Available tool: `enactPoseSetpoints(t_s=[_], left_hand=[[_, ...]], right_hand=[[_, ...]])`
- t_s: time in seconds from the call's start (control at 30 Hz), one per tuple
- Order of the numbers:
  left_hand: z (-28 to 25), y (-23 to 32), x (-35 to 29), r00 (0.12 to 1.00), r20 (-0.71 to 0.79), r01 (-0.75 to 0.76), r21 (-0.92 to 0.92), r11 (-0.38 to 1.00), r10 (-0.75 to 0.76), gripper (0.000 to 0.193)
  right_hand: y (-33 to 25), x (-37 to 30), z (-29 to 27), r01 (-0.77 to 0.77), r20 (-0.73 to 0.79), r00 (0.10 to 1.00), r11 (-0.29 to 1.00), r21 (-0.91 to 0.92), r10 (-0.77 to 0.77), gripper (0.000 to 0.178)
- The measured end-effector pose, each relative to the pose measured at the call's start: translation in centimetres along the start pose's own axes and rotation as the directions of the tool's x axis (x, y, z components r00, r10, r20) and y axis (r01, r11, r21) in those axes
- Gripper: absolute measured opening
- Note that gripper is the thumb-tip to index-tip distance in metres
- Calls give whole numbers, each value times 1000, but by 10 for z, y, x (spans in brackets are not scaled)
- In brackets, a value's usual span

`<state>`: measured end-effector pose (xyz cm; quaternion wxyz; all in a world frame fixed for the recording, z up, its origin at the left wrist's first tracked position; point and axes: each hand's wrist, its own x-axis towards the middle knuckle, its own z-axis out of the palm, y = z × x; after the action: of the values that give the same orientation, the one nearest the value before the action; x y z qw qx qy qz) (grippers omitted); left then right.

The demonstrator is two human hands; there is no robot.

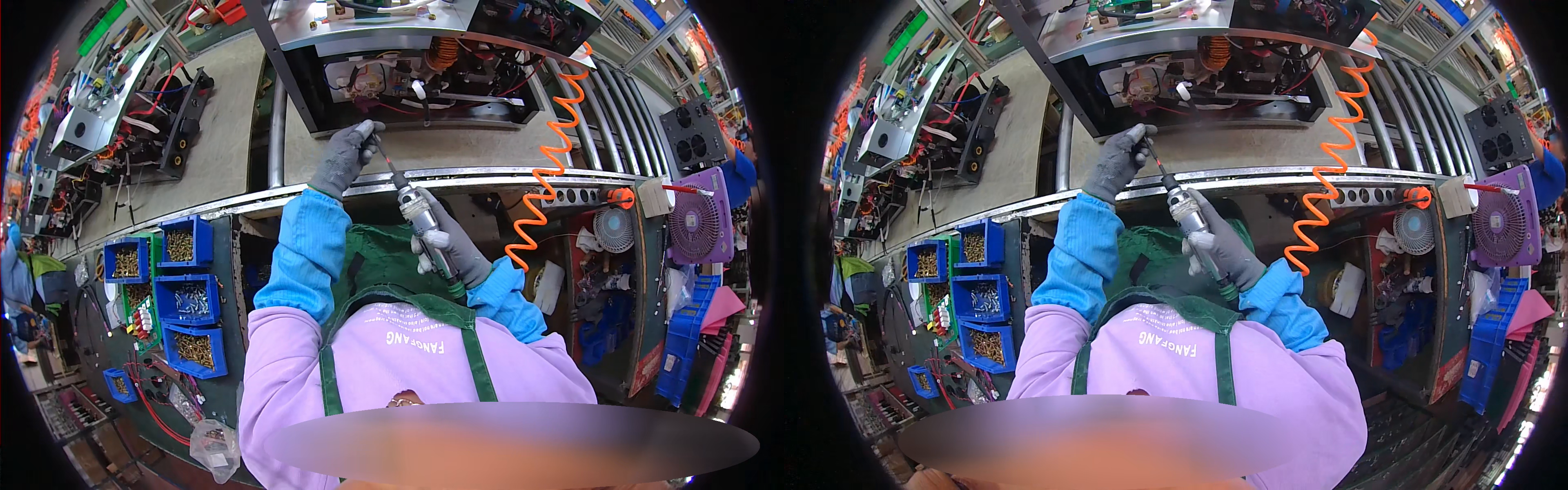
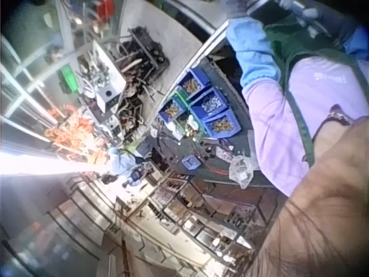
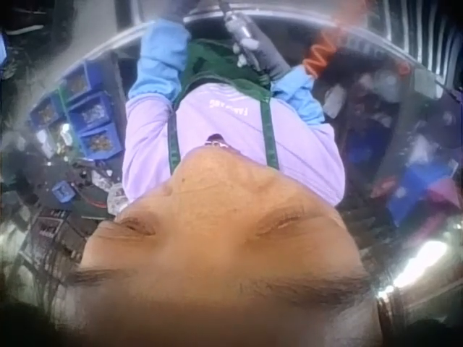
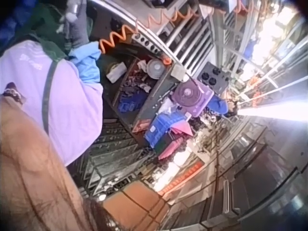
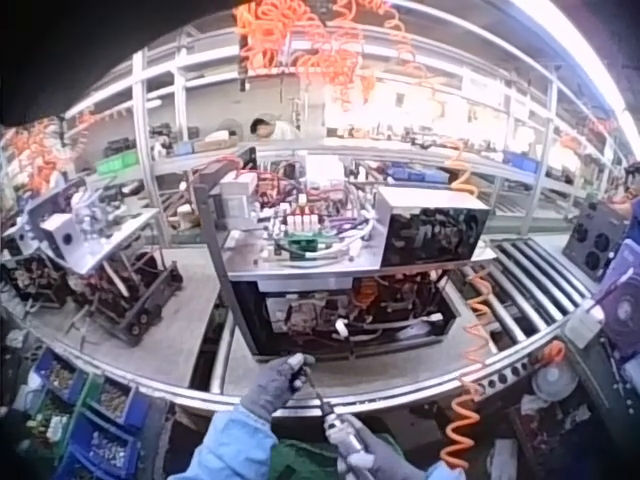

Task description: The person assembles electronic components by securing wires, connectors, and a circuit board inside an enclosure with screws. The screws are driven into place with an electric screwdriver.

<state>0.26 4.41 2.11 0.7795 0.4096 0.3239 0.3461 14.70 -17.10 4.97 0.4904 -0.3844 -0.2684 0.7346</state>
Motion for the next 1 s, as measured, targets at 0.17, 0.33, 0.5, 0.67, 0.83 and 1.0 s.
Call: enactPoseSetpoints(t_s=[0.17,0.33,0.5,0.67,0.83,1.0], left_hand=[[13,-1,25,872,-248,-302,404,863,421,29],[32,11,53,585,-128,-301,883,360,801,35],[40,20,38,686,-119,-117,956,270,718,32],[22,28,19,876,-218,-272,511,815,429,23],[14,31,14,993,-111,-47,-113,993,34,20],[21,30,1,999,7,-42,-131,990,44,23]], right_hand=[[-6,-7,-4,81,-40,996,996,-29,-82,90],[-24,-20,4,170,-62,984,985,2,-170,98],[-29,-37,1,229,-81,971,973,14,-227,97],[-30,-47,-5,267,-82,962,958,101,-260,96],[-26,-47,-8,292,-76,956,949,115,-285,95],[-20,-59,-15,303,-87,951,948,96,-295,93]])
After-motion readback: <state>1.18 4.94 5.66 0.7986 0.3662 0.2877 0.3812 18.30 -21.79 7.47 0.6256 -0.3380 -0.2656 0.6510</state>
